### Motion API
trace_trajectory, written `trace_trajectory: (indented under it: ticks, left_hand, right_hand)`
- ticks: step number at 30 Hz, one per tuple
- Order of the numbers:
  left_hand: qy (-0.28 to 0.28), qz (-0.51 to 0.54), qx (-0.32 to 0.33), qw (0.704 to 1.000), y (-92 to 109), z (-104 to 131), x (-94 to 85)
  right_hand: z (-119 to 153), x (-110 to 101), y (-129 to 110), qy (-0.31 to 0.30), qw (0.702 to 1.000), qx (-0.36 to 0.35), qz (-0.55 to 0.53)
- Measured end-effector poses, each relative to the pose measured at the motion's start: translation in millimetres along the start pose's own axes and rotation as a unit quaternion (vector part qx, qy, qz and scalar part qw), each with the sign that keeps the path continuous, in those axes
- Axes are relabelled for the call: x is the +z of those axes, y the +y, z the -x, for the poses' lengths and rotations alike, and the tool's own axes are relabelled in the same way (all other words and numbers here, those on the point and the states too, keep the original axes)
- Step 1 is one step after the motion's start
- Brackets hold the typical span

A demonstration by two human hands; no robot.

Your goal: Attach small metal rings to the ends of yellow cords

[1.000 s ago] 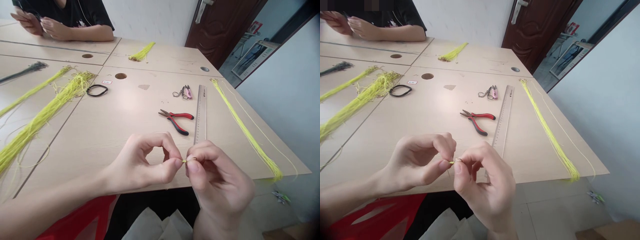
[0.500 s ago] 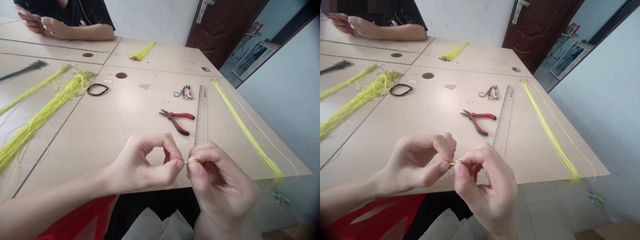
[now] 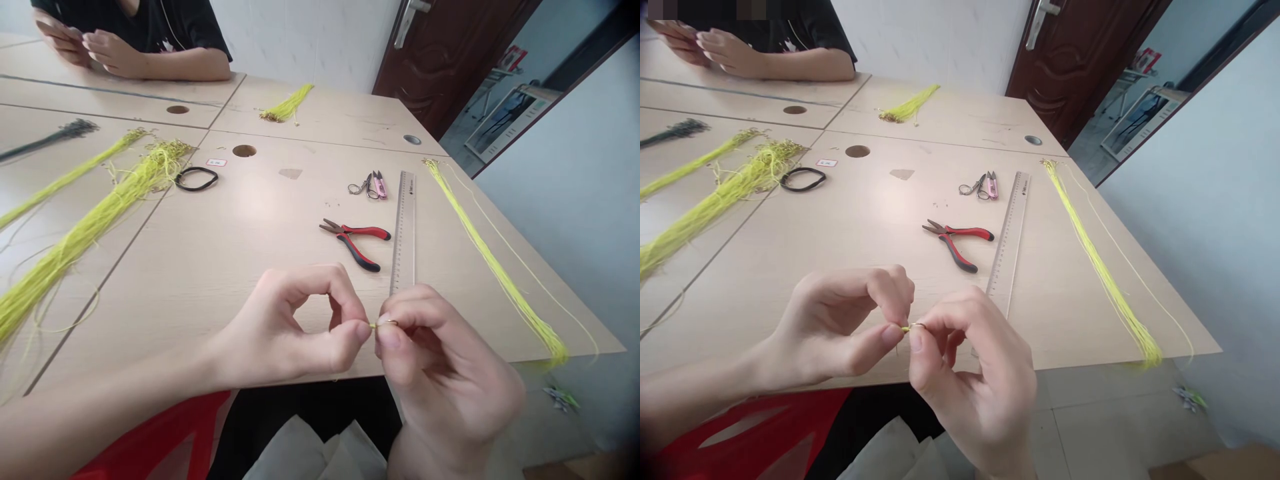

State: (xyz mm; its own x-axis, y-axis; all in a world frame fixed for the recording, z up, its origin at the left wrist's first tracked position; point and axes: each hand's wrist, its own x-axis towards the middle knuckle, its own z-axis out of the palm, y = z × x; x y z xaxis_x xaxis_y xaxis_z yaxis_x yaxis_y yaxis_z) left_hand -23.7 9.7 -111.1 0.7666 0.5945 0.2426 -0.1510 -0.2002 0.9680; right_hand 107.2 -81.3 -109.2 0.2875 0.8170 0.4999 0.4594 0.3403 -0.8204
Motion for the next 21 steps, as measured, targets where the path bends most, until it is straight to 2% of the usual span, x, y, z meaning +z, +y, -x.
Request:
trace_trajectory:
  ticks: [6,11,15,18,21]
  left_hand:
    - [0.004,-0.004,0.004,1.0,1,0,-1.8]
    - [-0.001,-0.006,0.006,1.0,0,0,-1.2]
    - [-0.013,-0.004,0.021,1.0,-1,-1,-3.0]
    - [-0.033,-0.012,0.009,0.999,-3,-2,-4.7]
    - [-0.068,-0.045,-0.017,0.997,-10,-3,-3.4]
  right_hand:
    - [-1,2,1,-0.002,1.0,0.002,-0.002]
    - [1,8,4,0.053,0.998,-0.016,0.004]
    - [2,8,3,0.048,0.999,-0.018,0.0]
    - [2,4,5,0.046,0.999,-0.008,-0.014]
    - [-2,-14,19,0.113,0.993,-0.003,-0.029]
